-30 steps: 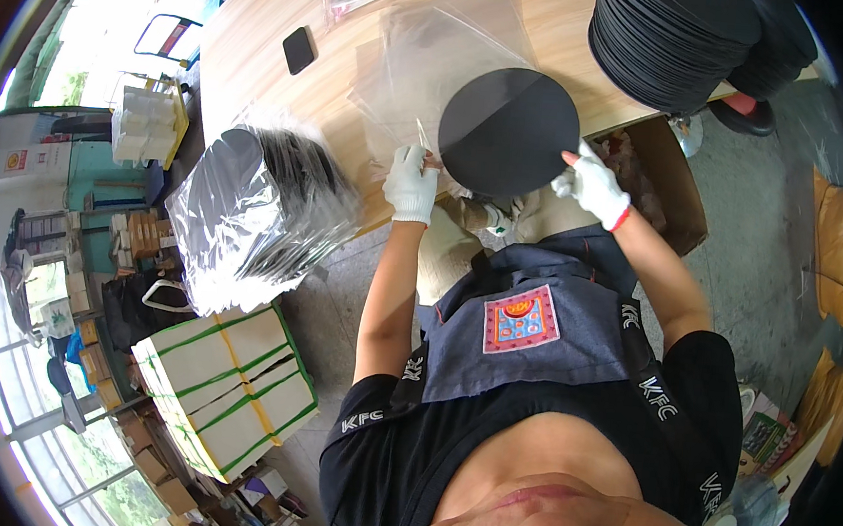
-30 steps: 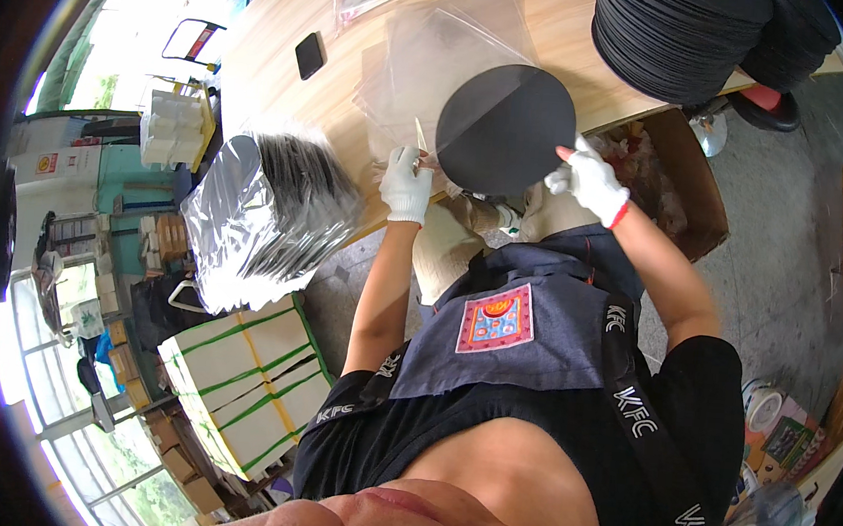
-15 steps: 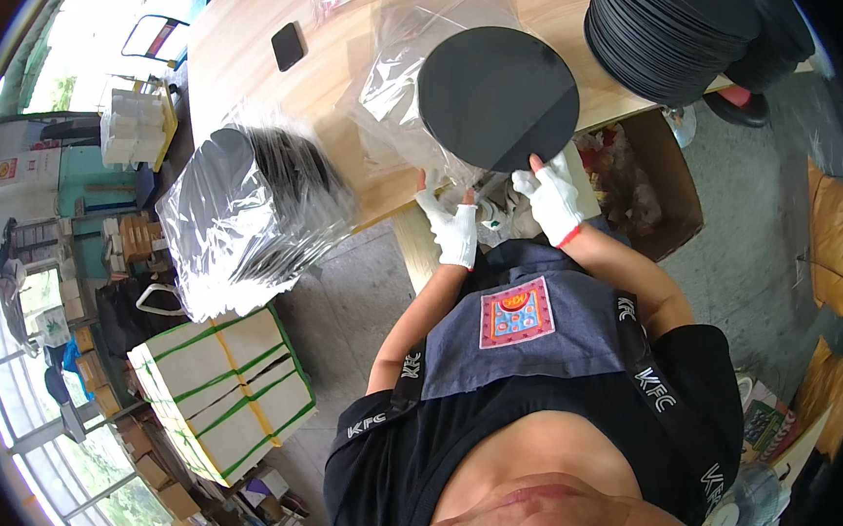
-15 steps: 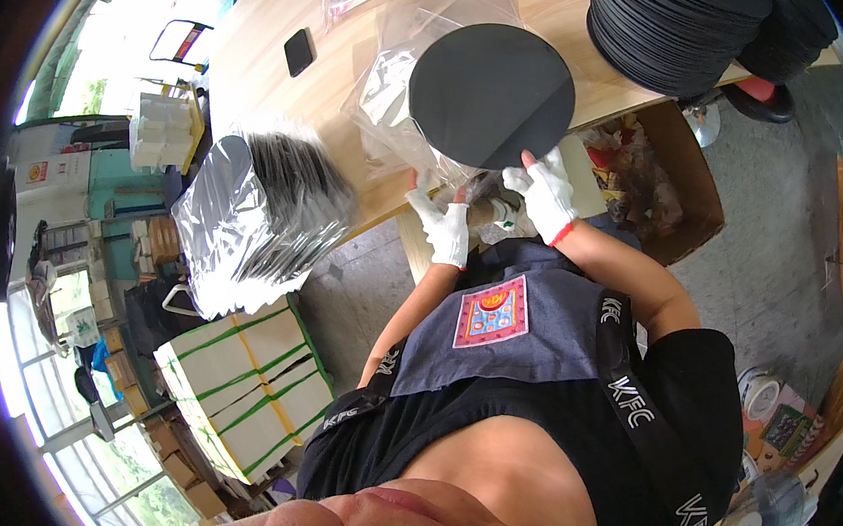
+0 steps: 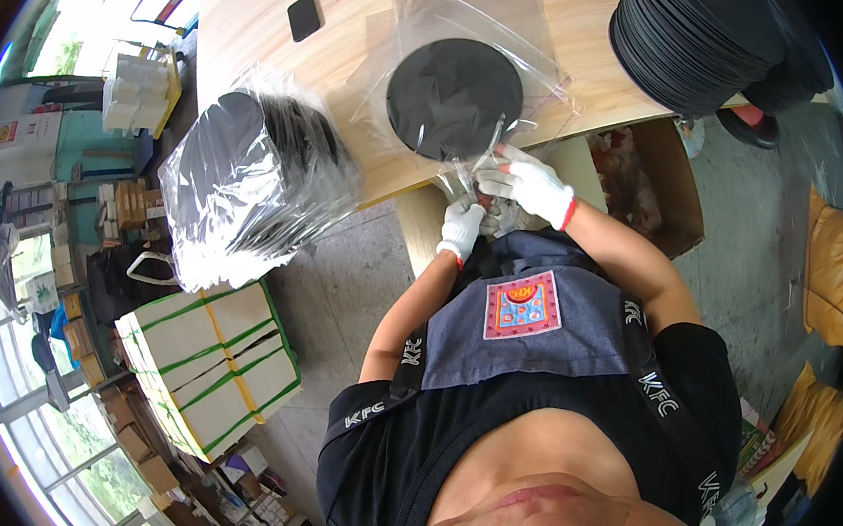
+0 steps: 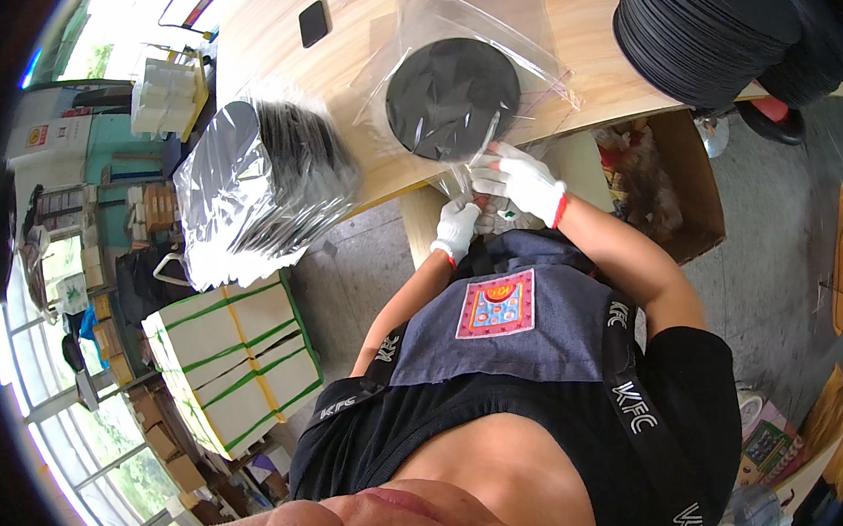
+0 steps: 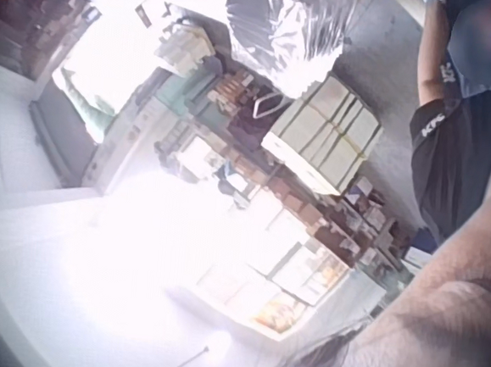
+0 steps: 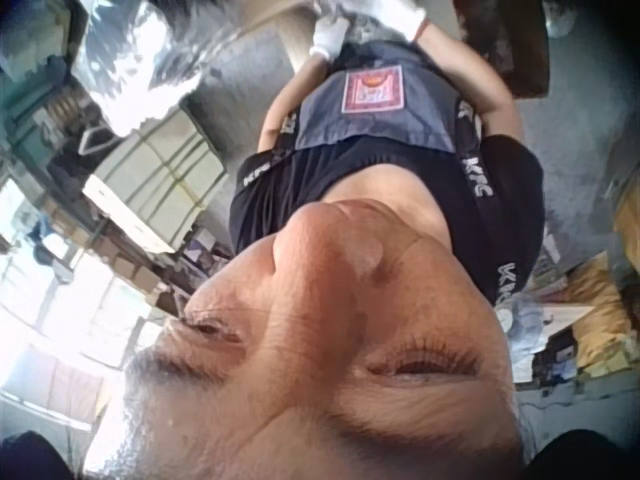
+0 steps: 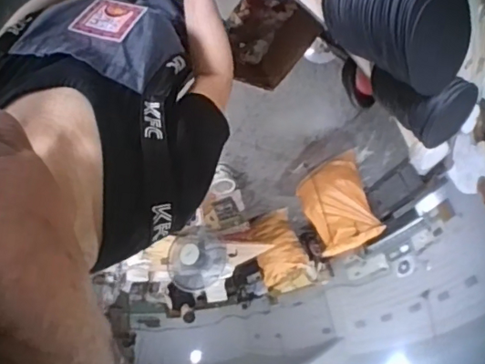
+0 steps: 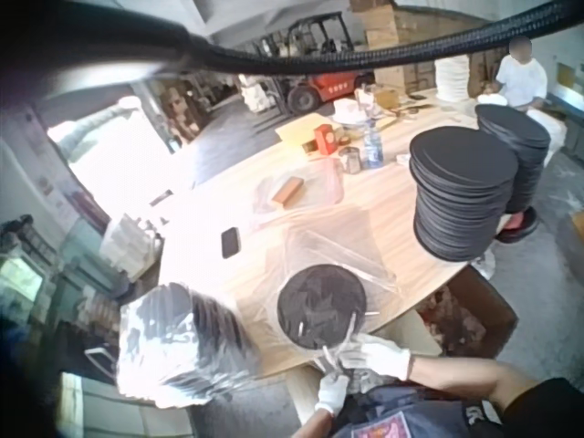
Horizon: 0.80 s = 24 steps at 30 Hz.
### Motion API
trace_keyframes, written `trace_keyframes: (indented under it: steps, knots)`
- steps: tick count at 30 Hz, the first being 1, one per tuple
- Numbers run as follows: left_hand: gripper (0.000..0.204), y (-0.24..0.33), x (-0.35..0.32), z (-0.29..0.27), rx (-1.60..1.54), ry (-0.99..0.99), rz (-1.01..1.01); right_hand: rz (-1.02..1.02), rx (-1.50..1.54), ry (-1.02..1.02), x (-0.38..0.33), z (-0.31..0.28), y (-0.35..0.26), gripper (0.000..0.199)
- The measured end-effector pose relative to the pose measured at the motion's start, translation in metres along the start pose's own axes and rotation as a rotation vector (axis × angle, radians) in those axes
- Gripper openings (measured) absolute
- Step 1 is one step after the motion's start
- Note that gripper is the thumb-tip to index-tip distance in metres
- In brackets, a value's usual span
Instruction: The person picks up a black circular disc from a stack, slides it into a clear plastic bag, and then places the bagged disc into a larger plastic bag on a workbench.
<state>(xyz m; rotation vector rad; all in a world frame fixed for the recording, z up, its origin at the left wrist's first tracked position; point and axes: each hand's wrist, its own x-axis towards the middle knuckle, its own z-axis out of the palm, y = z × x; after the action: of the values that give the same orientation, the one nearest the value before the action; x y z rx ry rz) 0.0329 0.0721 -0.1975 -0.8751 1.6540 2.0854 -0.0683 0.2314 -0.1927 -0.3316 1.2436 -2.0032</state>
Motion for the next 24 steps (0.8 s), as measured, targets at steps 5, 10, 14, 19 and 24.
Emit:
trace_keyframes:
  steps: [5,10,14,19,24]
  knots:
    - [0.031,0.005,-0.003,-0.027,-0.113,0.067,-0.001,0.375,0.314,0.081,0.020,0.008,-0.010,0.037]
    - [0.028,-0.011,-0.014,-0.054,-0.179,0.166,-0.013,0.326,-0.622,-0.139,0.000,0.045,-0.049,0.034]
    - [0.023,-0.011,-0.019,-0.060,-0.143,0.198,-0.052,-0.156,-1.300,-0.194,0.008,0.061,-0.030,0.022]
    - [0.021,-0.009,-0.036,-0.069,-0.212,0.161,0.035,-0.252,-1.665,-0.288,0.018,0.085,-0.007,0.012]
    - [0.020,-0.004,-0.040,-0.074,-0.186,0.178,0.009,-0.343,-1.734,-0.332,0.023,0.103,0.000,0.014]
